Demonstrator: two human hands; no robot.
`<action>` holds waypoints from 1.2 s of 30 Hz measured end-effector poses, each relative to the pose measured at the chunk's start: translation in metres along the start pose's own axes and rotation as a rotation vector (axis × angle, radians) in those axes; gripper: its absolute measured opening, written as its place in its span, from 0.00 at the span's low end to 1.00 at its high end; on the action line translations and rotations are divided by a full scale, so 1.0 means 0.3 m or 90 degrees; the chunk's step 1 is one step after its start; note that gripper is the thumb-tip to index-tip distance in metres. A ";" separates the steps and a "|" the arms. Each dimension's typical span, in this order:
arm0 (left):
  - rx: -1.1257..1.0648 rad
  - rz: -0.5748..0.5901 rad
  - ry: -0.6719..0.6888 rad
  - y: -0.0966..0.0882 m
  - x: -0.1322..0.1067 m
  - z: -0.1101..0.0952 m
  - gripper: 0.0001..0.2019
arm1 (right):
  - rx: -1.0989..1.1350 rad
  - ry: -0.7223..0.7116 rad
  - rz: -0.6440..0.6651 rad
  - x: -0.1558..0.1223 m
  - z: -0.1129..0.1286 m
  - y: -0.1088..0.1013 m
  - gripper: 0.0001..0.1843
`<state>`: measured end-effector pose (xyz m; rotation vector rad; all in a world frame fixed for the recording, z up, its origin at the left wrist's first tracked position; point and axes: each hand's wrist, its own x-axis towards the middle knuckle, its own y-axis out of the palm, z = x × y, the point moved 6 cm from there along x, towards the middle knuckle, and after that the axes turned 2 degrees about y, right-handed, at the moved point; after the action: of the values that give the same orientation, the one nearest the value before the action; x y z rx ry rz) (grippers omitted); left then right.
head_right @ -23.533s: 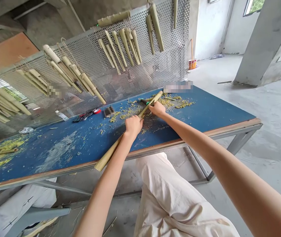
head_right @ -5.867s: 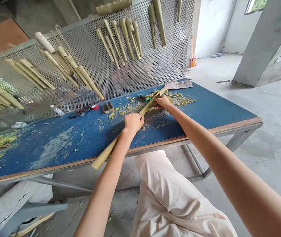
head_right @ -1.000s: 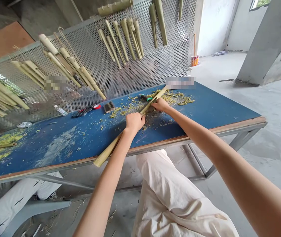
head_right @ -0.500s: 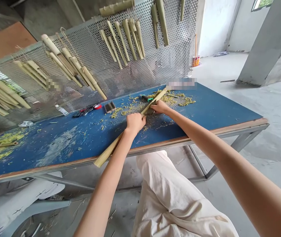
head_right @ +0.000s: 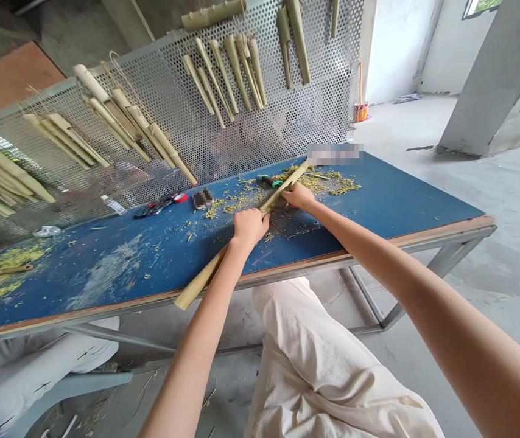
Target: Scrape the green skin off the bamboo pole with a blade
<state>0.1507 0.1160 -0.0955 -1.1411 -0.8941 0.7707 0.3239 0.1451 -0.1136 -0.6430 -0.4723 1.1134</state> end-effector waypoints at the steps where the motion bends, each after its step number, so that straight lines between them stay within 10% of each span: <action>1: -0.001 0.001 -0.002 0.001 0.001 0.001 0.24 | -0.003 -0.009 0.013 0.000 0.002 0.006 0.17; 36: 0.008 0.009 -0.005 0.003 0.002 0.003 0.24 | -0.043 -0.015 0.004 0.026 0.007 0.003 0.14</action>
<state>0.1500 0.1173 -0.0959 -1.1347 -0.8871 0.7920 0.3250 0.1531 -0.1124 -0.6909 -0.5296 1.1158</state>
